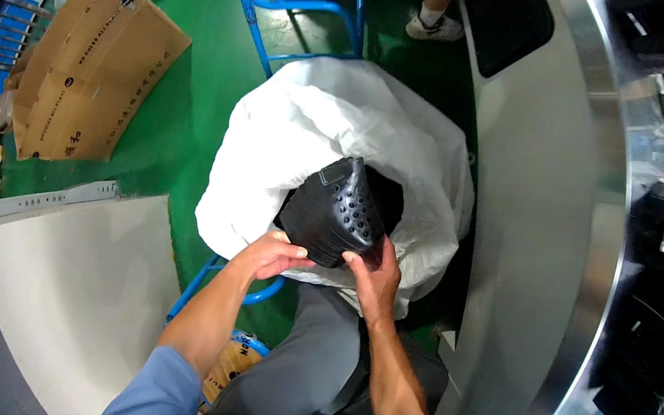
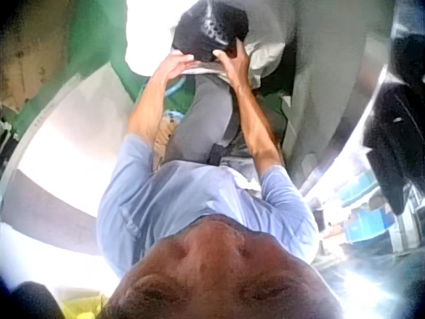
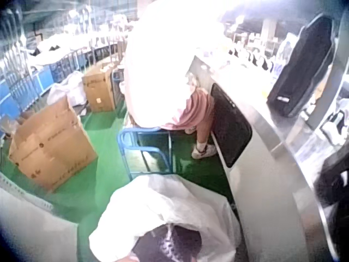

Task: The person works at an assembly line, handling sneakers and shoe components. They pick up individual shoes from the conveyor, fasten the straps, and place them back on the line, while also retrieving components from a large white bag at their feet.

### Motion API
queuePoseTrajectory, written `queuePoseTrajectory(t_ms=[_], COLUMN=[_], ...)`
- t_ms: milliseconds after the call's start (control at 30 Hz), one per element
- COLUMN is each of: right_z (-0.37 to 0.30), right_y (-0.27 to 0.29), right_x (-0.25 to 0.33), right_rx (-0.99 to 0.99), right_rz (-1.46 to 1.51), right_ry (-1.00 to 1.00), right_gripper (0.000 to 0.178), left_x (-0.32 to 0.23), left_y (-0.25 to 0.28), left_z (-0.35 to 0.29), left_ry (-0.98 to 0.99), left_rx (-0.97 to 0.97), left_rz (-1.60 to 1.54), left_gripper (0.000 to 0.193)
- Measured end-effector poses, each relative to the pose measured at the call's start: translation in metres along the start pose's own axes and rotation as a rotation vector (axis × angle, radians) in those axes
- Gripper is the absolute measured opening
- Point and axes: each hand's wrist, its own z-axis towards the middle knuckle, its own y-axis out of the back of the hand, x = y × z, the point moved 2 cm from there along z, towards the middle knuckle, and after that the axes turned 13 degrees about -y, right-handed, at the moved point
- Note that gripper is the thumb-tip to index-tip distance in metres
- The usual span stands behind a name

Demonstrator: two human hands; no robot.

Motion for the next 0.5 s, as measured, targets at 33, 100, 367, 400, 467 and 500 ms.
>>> queuePoseTrajectory(t_ms=[33, 100, 367, 400, 467, 500], right_z=[-0.012, -0.032, -0.144, -0.156, -0.173, -0.171], right_y=[0.001, 0.006, 0.024, 0.022, 0.021, 0.027], right_x=[0.018, 0.043, 0.165, 0.185, 0.197, 0.187], right_rx=[-0.022, -0.024, 0.117, 0.081, 0.161, 0.173], right_rz=[-0.022, -0.014, 0.288, 0.416, 0.509, 0.568], right_ry=[0.005, 0.046, 0.395, 0.440, 0.379, 0.310], right_gripper=[0.072, 0.076, 0.122, 0.122, 0.115, 0.111], left_x=[-0.009, -0.032, -0.090, -0.094, -0.097, -0.096], left_y=[-0.010, -0.038, -0.134, -0.146, -0.173, -0.190], left_z=[-0.005, -0.015, -0.085, -0.091, -0.106, -0.113], left_ry=[-0.025, -0.108, -0.438, -0.466, -0.485, -0.488], left_rx=[0.033, 0.078, 0.313, 0.327, 0.360, 0.370], left_rz=[0.026, 0.069, 0.202, 0.298, 0.404, 0.372], left_gripper=[0.035, 0.032, 0.030, 0.031, 0.032, 0.033])
